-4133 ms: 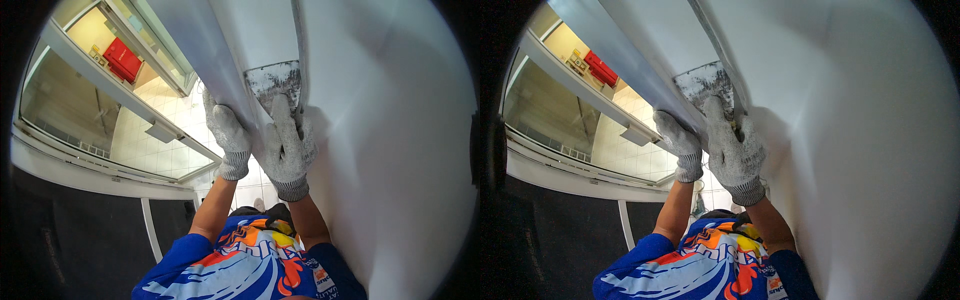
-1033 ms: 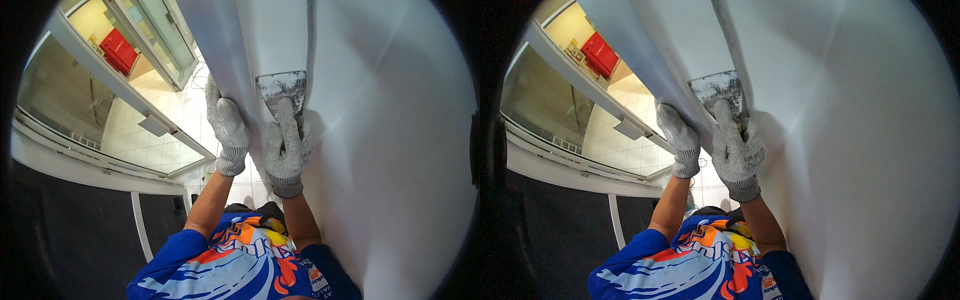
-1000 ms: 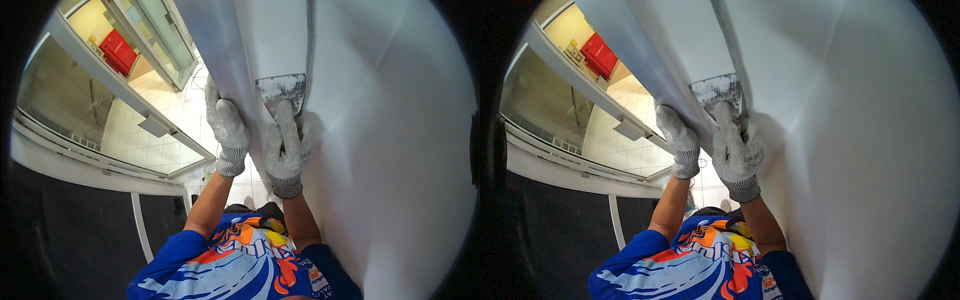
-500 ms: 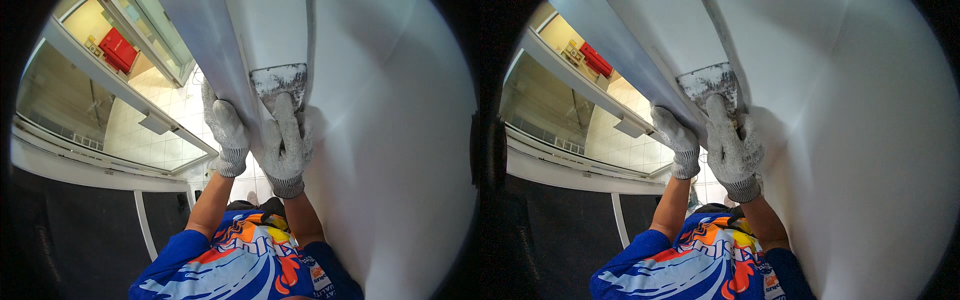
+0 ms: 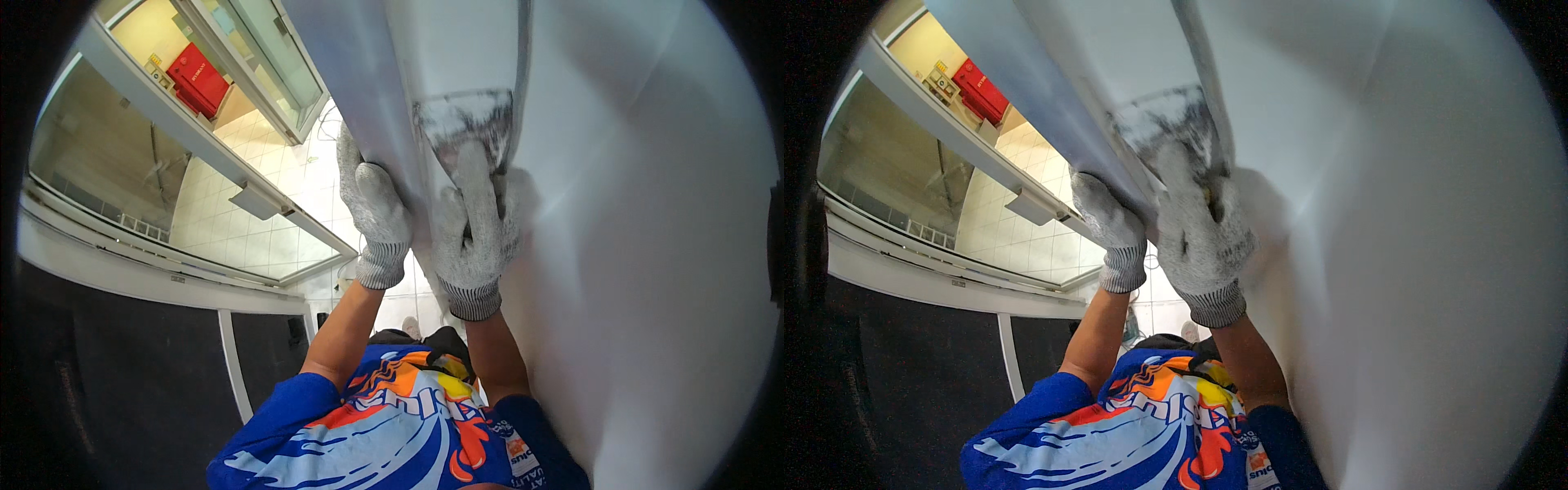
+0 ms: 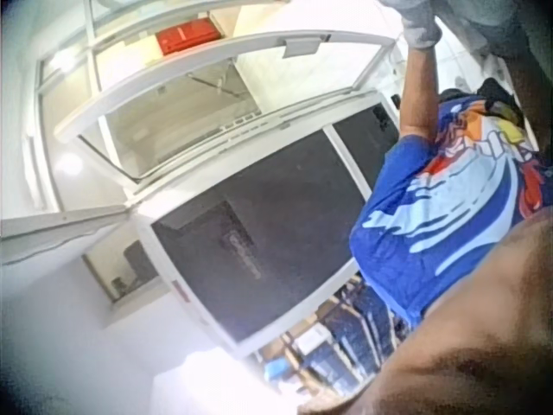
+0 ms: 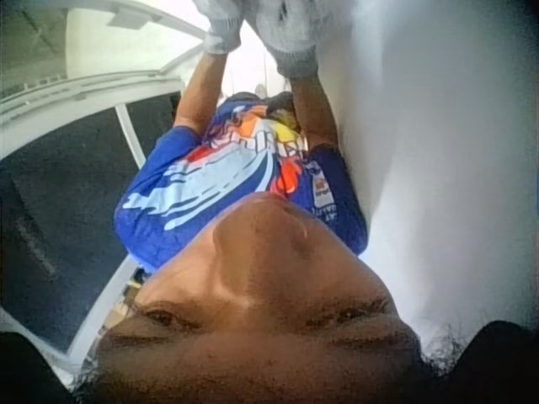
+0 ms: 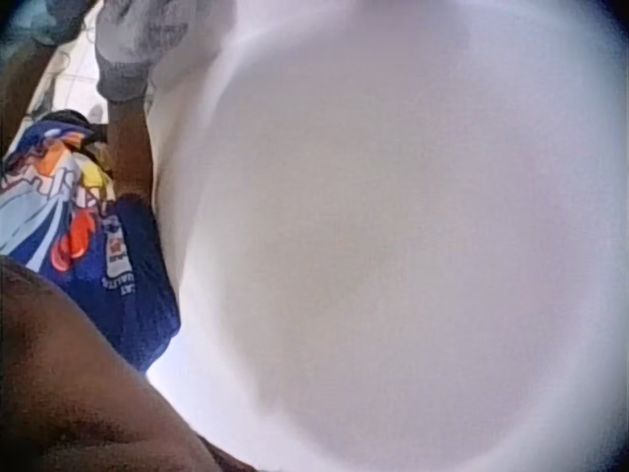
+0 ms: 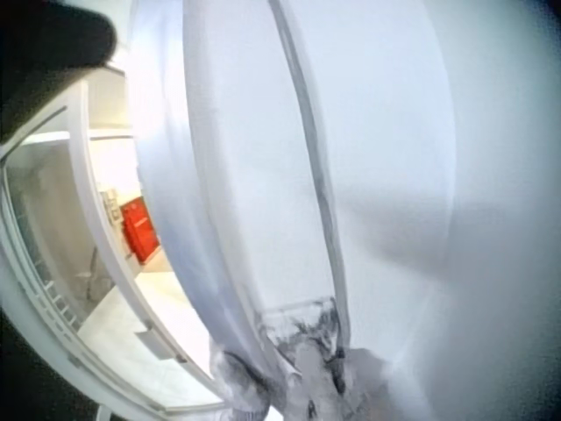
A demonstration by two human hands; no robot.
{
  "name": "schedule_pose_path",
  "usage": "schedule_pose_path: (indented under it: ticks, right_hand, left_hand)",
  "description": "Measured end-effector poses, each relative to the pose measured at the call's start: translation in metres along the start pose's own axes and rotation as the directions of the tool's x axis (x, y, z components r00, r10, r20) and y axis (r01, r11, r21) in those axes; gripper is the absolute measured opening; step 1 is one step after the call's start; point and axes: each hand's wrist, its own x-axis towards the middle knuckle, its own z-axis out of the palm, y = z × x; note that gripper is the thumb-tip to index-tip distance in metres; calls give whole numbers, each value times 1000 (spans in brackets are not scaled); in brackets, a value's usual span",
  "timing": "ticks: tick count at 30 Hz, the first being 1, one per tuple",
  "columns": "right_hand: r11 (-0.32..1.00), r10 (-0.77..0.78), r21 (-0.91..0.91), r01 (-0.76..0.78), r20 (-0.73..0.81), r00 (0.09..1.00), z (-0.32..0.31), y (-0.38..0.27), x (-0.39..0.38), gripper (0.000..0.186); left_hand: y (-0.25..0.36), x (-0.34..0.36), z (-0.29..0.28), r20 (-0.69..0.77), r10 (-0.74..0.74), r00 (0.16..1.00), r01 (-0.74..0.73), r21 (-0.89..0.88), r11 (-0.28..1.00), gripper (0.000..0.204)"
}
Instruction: The person applies putty to a wall using a scraper and a long straightedge to smooth out the surface and fill gaps.
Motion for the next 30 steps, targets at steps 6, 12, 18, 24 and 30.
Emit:
schedule_pose_path:
  ticks: [6,12,18,24,30]
  right_hand:
    - [997,5,-73,-2,36,999,-4,4,-11,32]
    - [998,29,57,-33,59,998,-6,-7,6,40]
    - [979,199,5,-203,163,966,-16,-7,-27,41]
    - [986,138,76,-148,124,983,-6,-11,-4,41]
    - [995,96,26,-99,98,991,-6,-5,-18,40]
  left_hand:
    - [50,5,22,187,138,973,-151,55,987,84]
    - [48,5,17,213,52,976,-90,170,981,86]
    - [49,5,22,171,103,980,-127,135,983,85]
    - [48,7,19,215,45,975,-64,78,995,89]
    - [59,6,25,161,55,985,-76,125,989,89]
